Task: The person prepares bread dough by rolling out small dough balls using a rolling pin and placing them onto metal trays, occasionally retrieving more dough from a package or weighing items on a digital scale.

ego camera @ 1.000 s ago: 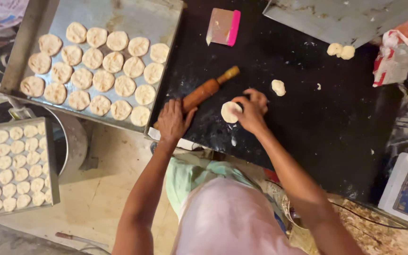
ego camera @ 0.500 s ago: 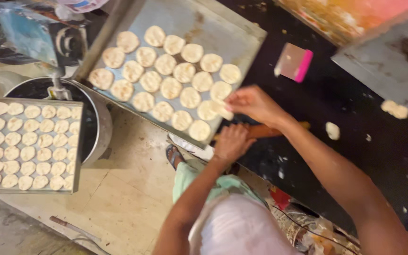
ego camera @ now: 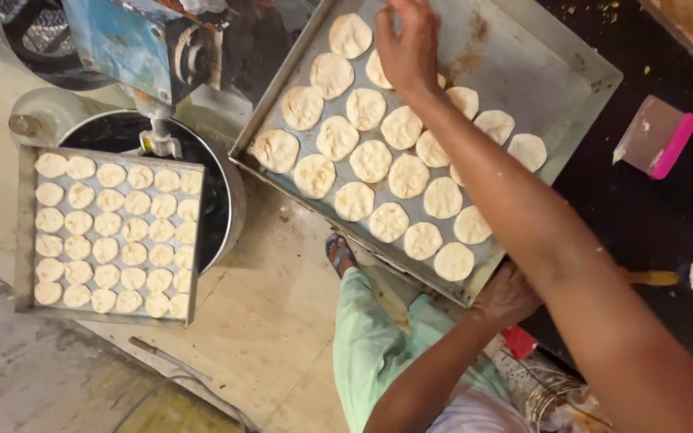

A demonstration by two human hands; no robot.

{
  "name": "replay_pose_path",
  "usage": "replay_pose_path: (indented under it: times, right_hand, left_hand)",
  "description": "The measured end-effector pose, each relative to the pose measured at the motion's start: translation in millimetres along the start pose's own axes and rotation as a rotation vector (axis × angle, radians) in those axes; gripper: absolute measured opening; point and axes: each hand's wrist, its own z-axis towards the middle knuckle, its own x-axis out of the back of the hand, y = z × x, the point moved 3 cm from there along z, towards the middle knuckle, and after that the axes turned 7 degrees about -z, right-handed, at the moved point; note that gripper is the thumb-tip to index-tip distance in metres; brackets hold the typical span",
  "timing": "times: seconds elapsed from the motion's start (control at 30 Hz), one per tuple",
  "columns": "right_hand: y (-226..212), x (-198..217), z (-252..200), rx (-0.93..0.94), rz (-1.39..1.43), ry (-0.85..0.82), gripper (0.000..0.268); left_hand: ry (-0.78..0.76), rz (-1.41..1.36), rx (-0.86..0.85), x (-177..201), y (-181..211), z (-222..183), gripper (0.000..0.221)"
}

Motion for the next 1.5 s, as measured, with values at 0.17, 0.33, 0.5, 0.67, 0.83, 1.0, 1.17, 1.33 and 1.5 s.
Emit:
replay_pose_path:
  times: [0.17, 0.33, 0.5, 0.67, 0.83, 1.0, 1.17, 1.33, 1.5]
  right_hand:
    - [-48.8, 21.7, -11.3, 0.955, -0.443, 0.333, 0.032]
    - [-7.4, 107.2, -38.4, 0.014, 0.424, 0.157, 0.024]
    - [103.3, 252.8, -210.3, -0.206, 0.088, 0.3, 0.053]
    - [254.8, 398.0, -366.6, -0.474, -0.157, 0.539, 0.022]
    - [332.6, 465.4, -391.6, -0.327, -0.475, 0.27, 0.028]
    - [303.7, 439.6, -416.7, -0.013, -0.3, 0.327, 0.034]
    - [240.6, 399.7, -462.3, 0.013, -0.286, 0.147, 0.058]
    - [259.0, 395.3, -438.7, -0.081, -0.41, -0.135, 0.042]
    - [246.3, 385.5, -435.3, 0.422, -0.67, -0.034, 0.055]
  left_hand:
    - [-0.127, 0.12, -0.078, -5.6, -2.8, -10.8, 0.044]
    - [0.334, -0.36, -0.193, 27.4, -5.1, -9.7, 0.042]
    - [0.156, 0.204, -0.065, 30.2, 9.1, -3.0, 0.013]
    - [0.242, 0.331, -0.034, 33.6, 20.4, 2.8, 0.057]
    - [0.261, 0.479, -0.005, 50.4, 49.4, 10.5, 0.059]
    - [0.276, 0.583, 0.146, 34.9, 56.7, 10.2, 0.059]
    - [0.357, 0.587, 0.222, 27.5, 59.3, 12.6, 0.059]
    - [0.348, 0.578, 0.272, 16.5, 60.3, 10.9, 0.059]
    - [0.332, 0.507, 0.239, 26.4, 54.2, 14.9, 0.061]
